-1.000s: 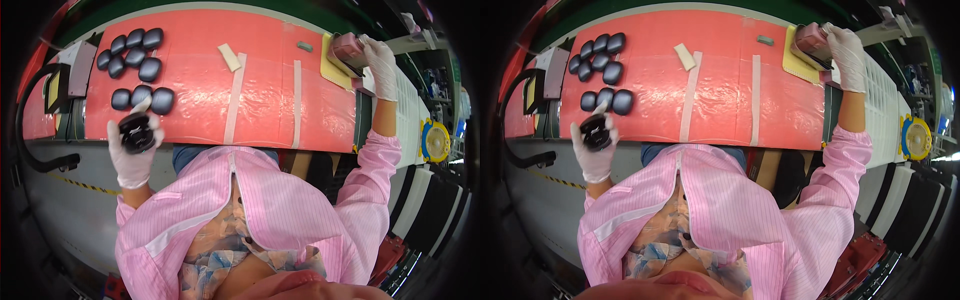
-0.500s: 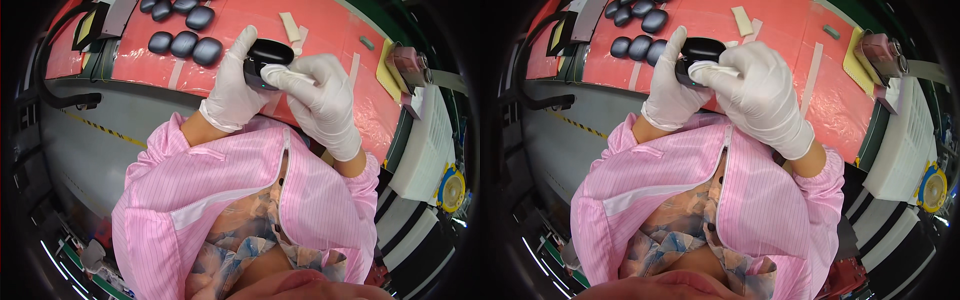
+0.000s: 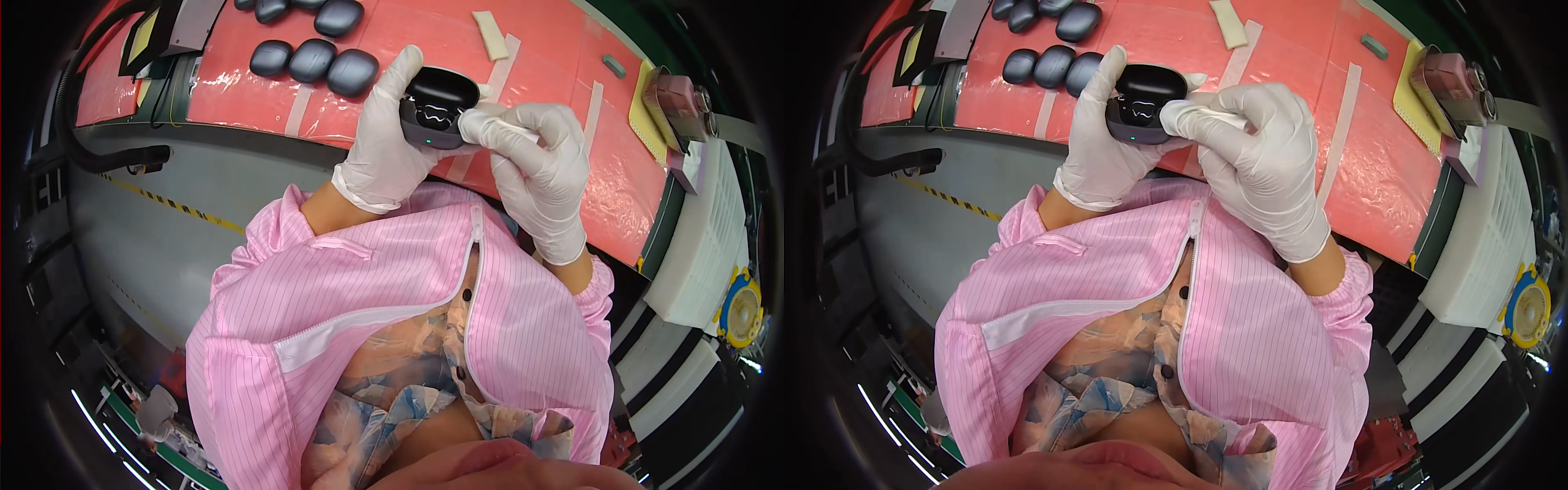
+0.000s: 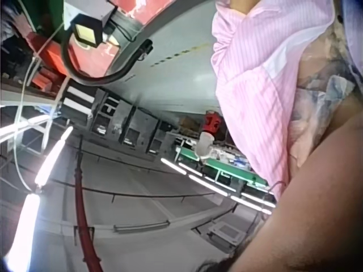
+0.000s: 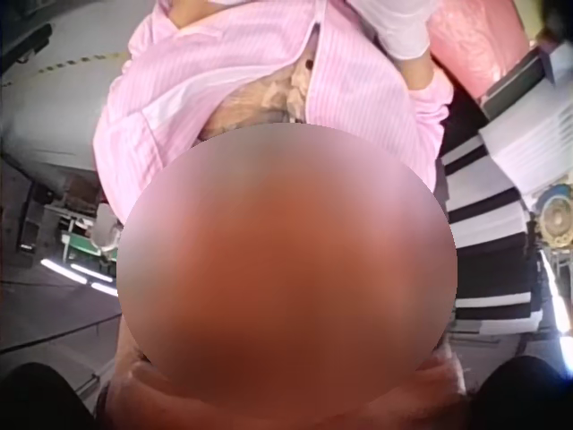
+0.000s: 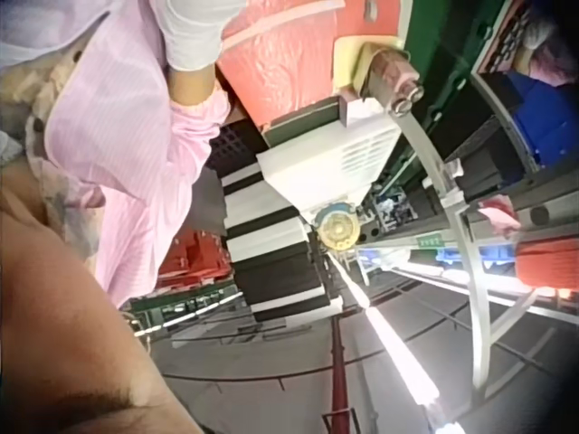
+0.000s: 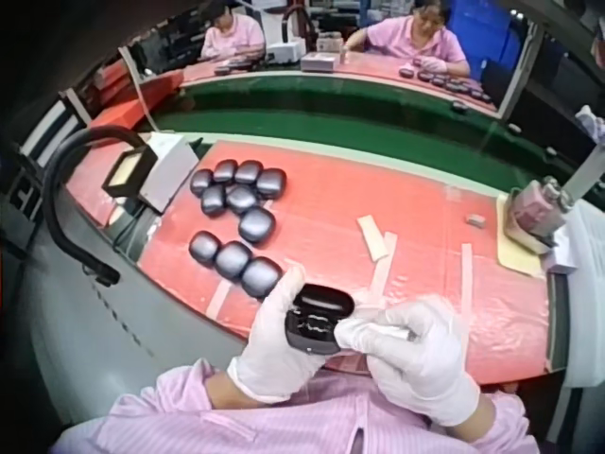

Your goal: Cleaning and inspecting earbud cases at an electronics assembly line.

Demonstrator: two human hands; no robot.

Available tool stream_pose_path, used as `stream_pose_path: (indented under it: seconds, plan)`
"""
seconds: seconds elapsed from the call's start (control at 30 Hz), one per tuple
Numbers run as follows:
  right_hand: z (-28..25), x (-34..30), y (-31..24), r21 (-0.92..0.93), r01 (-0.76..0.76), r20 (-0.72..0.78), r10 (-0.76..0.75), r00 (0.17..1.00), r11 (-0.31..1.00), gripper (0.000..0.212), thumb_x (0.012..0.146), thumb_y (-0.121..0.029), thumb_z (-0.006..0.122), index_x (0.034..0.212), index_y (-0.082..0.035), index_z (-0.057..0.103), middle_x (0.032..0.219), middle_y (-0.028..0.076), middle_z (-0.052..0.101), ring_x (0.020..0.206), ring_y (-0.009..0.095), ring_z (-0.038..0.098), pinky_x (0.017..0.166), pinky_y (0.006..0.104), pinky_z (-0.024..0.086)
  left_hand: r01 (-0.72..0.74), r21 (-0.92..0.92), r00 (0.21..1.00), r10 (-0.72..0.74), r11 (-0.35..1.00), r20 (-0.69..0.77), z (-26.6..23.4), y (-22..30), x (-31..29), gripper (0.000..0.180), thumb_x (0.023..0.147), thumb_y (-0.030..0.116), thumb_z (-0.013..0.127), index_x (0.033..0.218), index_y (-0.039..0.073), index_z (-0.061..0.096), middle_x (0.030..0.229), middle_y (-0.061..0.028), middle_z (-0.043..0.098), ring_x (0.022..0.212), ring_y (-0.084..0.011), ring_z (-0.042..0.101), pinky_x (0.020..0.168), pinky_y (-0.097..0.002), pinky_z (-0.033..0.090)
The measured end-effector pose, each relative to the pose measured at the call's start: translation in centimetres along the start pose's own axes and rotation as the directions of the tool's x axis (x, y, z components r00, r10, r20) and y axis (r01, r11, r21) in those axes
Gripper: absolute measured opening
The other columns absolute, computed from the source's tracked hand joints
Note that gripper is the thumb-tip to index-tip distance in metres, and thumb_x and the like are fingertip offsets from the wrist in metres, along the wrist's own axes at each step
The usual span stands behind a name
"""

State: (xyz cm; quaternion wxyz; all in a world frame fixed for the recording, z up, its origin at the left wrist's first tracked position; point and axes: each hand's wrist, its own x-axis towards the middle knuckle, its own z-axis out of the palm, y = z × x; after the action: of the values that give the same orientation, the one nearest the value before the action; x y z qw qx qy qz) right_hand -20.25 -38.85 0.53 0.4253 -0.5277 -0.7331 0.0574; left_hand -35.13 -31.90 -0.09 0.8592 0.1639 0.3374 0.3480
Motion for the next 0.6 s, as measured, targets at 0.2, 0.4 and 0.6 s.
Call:
stream_pose_path:
  seconds: [0.2,0.4,0.6]
  plan:
    - [0.7,-0.2,-0.3,-0.103,0.082,-0.042,-0.086,0.995,0.991,0.028,0.062,-0.004,0.072,0.086,-0.018,0.073,0.074,0.0,0.06,0.066,0.02,0.056,0.055,0.0338,0.041,0.104,0.048,0.995,-0.103,0.993,-0.019,-0.3,-0.3,-0.2,0.05,0.096,0.048,0.043,0.094,0.003,0.063,0.083,-0.0092,0.067,0.08,-0.0215,0.066,0.071,-0.0387,0.056]
    - [-0.1,-1.9,0.9,-0.233,-0.018,0.035,0.027,0.999,0.972,0.032,0.064,0.009,0.07,0.088,-0.012,0.071,0.084,0.003,0.058,0.074,0.02,0.056,0.062,0.0297,0.046,0.138,0.122,0.989,-0.144,0.983,0.045,-0.8,-0.1,0.1,0.053,0.095,0.051,0.043,0.095,0.003,0.063,0.086,-0.0107,0.068,0.079,-0.0194,0.068,0.058,-0.0382,0.06]
    - [-0.4,-2.6,1.8,0.259,-0.101,-0.047,0.117,0.992,0.961,0.036,0.075,0.019,0.054,0.103,-0.004,0.059,0.096,0.008,0.055,0.081,0.018,0.058,0.069,0.0301,0.049,0.126,0.099,0.992,-0.128,0.987,0.01,-0.8,-1.3,1.2,0.061,0.094,0.054,0.042,0.098,-0.003,0.064,0.089,-0.0131,0.069,0.081,-0.0236,0.069,0.066,-0.0354,0.06]
